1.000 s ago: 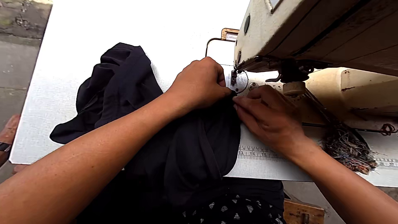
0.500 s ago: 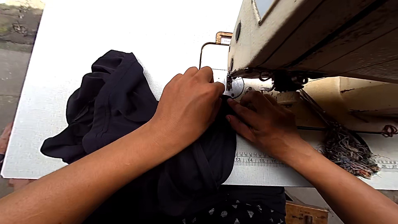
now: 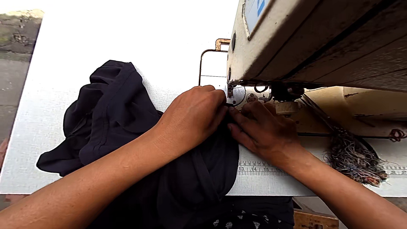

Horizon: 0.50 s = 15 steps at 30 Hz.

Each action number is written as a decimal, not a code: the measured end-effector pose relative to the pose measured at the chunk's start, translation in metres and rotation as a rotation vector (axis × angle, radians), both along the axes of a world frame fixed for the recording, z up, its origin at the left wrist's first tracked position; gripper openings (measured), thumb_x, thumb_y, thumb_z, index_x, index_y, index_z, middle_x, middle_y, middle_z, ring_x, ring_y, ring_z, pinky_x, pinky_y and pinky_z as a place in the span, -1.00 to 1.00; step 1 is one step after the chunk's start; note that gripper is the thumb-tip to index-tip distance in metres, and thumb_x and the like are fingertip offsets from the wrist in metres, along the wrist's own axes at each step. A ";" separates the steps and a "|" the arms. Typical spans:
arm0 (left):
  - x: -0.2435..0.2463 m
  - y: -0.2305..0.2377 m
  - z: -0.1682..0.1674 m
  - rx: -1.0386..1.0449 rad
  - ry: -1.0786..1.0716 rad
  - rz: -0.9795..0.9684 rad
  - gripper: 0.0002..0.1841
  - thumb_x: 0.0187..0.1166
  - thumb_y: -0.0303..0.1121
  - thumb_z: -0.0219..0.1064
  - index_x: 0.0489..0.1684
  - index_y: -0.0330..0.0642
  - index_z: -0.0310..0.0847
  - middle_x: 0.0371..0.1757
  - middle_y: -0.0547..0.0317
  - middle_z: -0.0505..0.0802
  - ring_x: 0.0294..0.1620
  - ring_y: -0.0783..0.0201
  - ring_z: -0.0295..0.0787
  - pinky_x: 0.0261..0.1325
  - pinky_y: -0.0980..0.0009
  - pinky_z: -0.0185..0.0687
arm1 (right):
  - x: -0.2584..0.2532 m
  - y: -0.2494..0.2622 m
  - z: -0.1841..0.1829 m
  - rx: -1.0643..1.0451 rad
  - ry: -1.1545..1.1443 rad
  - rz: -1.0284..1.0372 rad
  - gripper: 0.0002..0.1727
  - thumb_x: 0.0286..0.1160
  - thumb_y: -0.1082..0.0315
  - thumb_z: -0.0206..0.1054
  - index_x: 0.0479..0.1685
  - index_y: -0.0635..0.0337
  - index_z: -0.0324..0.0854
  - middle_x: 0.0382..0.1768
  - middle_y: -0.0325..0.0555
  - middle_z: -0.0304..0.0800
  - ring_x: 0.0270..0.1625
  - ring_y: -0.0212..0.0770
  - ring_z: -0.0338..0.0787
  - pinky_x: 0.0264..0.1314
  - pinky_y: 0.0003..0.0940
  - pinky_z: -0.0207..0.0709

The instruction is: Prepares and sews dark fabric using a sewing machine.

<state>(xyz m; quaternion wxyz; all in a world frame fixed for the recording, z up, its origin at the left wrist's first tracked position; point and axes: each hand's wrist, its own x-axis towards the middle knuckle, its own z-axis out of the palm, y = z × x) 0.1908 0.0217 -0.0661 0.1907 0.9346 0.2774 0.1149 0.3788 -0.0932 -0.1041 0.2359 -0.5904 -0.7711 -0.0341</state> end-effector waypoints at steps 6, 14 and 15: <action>0.003 0.007 0.002 -0.058 0.032 0.026 -0.84 0.54 -0.18 0.36 -0.43 0.08 0.74 -0.53 0.40 0.70 -0.45 0.39 0.67 -0.43 0.31 0.50 | 0.000 -0.002 0.002 0.025 0.002 0.020 -0.64 0.68 0.08 0.26 0.20 -0.02 0.87 -0.20 -0.07 0.75 -0.29 -0.12 0.62 -0.50 -0.36 0.27; 0.003 0.008 0.006 -0.127 0.056 0.059 -0.80 0.55 -0.10 0.37 -0.47 0.17 0.81 -0.54 0.49 0.73 -0.47 0.47 0.67 -0.45 0.32 0.49 | 0.000 -0.003 0.008 -0.050 0.017 -0.015 -0.65 0.65 0.08 0.25 0.11 -0.03 0.90 -0.18 -0.10 0.74 -0.31 -0.16 0.63 -0.53 -0.37 0.27; 0.003 0.009 0.006 -0.130 0.055 0.060 -0.81 0.53 -0.11 0.38 -0.48 0.17 0.79 -0.55 0.49 0.72 -0.48 0.47 0.66 -0.46 0.32 0.48 | -0.001 -0.003 0.008 -0.044 0.013 -0.012 -0.65 0.65 0.09 0.24 0.14 -0.03 0.89 -0.18 -0.10 0.74 -0.30 -0.15 0.63 -0.53 -0.38 0.28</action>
